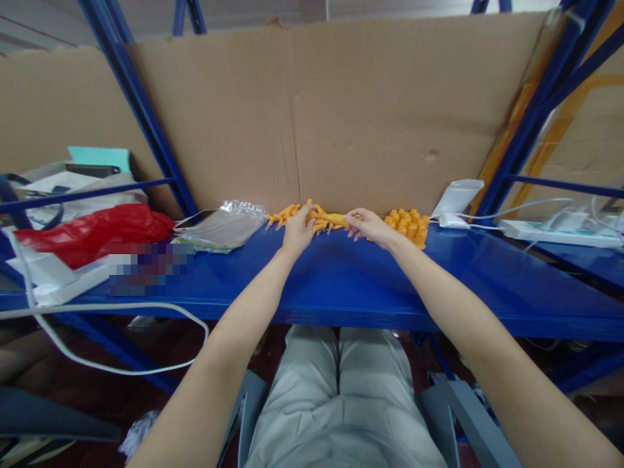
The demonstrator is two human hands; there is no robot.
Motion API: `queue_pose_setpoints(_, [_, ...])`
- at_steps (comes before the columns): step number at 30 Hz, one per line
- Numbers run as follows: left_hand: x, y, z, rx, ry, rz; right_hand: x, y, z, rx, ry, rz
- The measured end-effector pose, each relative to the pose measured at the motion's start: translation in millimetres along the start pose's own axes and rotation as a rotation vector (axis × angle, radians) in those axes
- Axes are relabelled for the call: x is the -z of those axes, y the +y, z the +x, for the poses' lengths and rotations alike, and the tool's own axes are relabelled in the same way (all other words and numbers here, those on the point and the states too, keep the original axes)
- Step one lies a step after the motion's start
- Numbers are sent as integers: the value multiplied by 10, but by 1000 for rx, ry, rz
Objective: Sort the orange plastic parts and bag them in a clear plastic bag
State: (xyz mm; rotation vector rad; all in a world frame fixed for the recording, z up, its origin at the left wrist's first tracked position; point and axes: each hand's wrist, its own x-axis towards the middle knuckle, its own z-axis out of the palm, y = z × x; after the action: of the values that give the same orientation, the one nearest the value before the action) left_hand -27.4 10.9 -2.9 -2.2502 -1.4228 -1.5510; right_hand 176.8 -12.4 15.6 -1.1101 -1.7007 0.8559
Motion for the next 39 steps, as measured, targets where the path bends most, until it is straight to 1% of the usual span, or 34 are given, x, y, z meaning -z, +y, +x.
queue_pose_setpoints(2, [-8,-2,1,9,-9,4,26,60,37,171,44,-162])
queue_pose_setpoints(4, [-16,-3,1,20,-16,12,60,102,54,354,89,-372])
queue_pose_setpoints(6, [-27,-1,-1,33,-23,15,101,109,46,500,105,-571])
queue_pose_setpoints(9, [-41,7,-5,58,-36,8,160,59,5,627,97,-794])
queue_pose_setpoints(12, [-49,18,-4,66,-46,5,193,-17,-35,672,113,-945])
queue_pose_setpoints(15, [-65,26,6,90,-74,4,196,-62,-50,677,127,-1044])
queue_pose_setpoints(17, [-88,29,13,135,-122,-15,194,-63,-49,671,127,-1089])
queue_pose_setpoints(21, [-129,44,11,263,-310,-135,207,-23,-40,671,108,-1142])
queue_pose_setpoints(25, [-97,101,-6,428,-524,-325,243,11,-42,684,89,-1164])
queue_pose_setpoints(28, [-59,143,-16,484,-612,-363,263,26,-34,683,80,-1153])
queue_pose_setpoints(29, [-53,147,-20,487,-617,-352,265,36,-25,679,79,-1141])
queue_pose_setpoints(31, [-54,136,-29,469,-587,-293,261,72,3,672,74,-1089])
queue_pose_setpoints(32, [-57,121,-33,436,-551,-243,253,97,21,666,69,-1043])
queue_pose_setpoints(34, [-60,84,-39,323,-443,-128,227,158,54,620,57,-912])
queue_pose_setpoints(37, [-44,32,-37,140,-286,6,171,234,79,440,50,-680])
queue_pose_setpoints(39, [-29,13,-32,84,-249,51,135,252,79,285,22,-515])
